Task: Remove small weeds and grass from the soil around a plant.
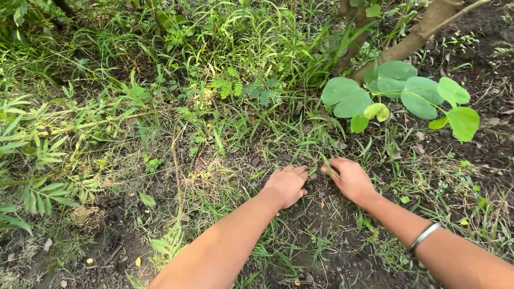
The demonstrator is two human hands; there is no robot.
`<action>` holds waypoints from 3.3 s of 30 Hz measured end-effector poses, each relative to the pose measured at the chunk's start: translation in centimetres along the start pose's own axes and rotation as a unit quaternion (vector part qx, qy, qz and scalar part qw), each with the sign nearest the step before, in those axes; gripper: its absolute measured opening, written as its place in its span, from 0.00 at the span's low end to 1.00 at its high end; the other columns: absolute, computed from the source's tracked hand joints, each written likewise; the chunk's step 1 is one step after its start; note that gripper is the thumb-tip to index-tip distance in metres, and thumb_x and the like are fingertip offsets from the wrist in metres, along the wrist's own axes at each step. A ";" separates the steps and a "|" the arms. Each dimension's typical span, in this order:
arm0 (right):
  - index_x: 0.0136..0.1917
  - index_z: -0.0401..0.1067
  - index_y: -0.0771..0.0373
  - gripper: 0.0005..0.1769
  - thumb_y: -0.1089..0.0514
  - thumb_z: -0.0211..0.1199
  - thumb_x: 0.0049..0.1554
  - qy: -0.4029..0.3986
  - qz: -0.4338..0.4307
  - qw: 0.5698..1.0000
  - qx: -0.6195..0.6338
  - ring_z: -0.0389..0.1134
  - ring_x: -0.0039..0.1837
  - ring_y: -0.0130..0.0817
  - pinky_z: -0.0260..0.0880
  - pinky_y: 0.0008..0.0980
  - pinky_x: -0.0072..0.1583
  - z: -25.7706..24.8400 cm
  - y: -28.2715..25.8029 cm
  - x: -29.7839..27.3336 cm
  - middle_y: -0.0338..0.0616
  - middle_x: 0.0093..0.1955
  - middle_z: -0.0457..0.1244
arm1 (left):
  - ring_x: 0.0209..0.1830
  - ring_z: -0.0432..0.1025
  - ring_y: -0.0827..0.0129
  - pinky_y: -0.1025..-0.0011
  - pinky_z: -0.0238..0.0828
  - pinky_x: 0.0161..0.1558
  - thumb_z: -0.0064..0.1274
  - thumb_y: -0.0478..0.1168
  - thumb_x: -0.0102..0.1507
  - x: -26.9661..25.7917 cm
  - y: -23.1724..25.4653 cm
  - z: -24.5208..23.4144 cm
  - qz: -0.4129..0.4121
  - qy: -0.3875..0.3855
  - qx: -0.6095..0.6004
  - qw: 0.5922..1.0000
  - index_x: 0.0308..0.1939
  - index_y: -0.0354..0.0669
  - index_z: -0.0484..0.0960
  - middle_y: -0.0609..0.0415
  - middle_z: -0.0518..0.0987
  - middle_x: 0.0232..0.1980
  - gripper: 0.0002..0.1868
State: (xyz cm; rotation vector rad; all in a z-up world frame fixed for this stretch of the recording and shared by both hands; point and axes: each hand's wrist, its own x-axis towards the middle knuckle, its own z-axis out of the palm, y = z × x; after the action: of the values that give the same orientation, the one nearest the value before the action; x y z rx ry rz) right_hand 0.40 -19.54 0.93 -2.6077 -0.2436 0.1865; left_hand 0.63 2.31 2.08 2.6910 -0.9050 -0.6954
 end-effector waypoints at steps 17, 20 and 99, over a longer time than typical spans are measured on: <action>0.51 0.75 0.63 0.11 0.62 0.62 0.53 0.057 -0.094 0.993 -0.049 0.70 0.52 0.55 0.70 0.47 0.52 1.1 1.6 -0.5 0.53 0.49 0.68 | 0.74 0.58 0.57 0.48 0.59 0.70 0.49 0.49 0.68 -0.4 0.0 0.7 0.000 -0.004 0.019 1.000 0.70 0.42 0.68 0.54 0.59 0.79 0.29; 0.52 0.76 0.62 0.11 0.59 0.62 0.56 0.022 -0.044 0.999 -0.016 0.71 0.49 0.51 0.72 0.44 0.53 1.5 2.0 -0.4 0.51 0.47 0.69 | 0.75 0.56 0.56 0.47 0.56 0.71 0.48 0.48 0.68 -0.7 -0.1 0.7 0.009 0.006 0.023 1.000 0.71 0.43 0.67 0.54 0.56 0.80 0.29; 0.57 0.76 0.67 0.13 0.60 0.65 0.60 -0.084 -0.185 0.965 0.166 0.69 0.63 0.39 0.64 0.43 0.68 8.4 5.2 3.7 0.51 0.58 0.70 | 0.48 0.79 0.47 0.57 0.77 0.51 0.50 0.28 0.54 -1.4 1.6 -6.7 0.156 0.296 -0.143 0.932 0.41 0.34 0.81 0.40 0.83 0.44 0.12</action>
State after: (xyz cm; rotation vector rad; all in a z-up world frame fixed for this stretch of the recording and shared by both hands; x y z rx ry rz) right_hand 3.27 -19.21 -9.25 -2.1707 -0.6902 0.2883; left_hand 2.24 2.28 8.92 2.2128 -0.9377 0.0598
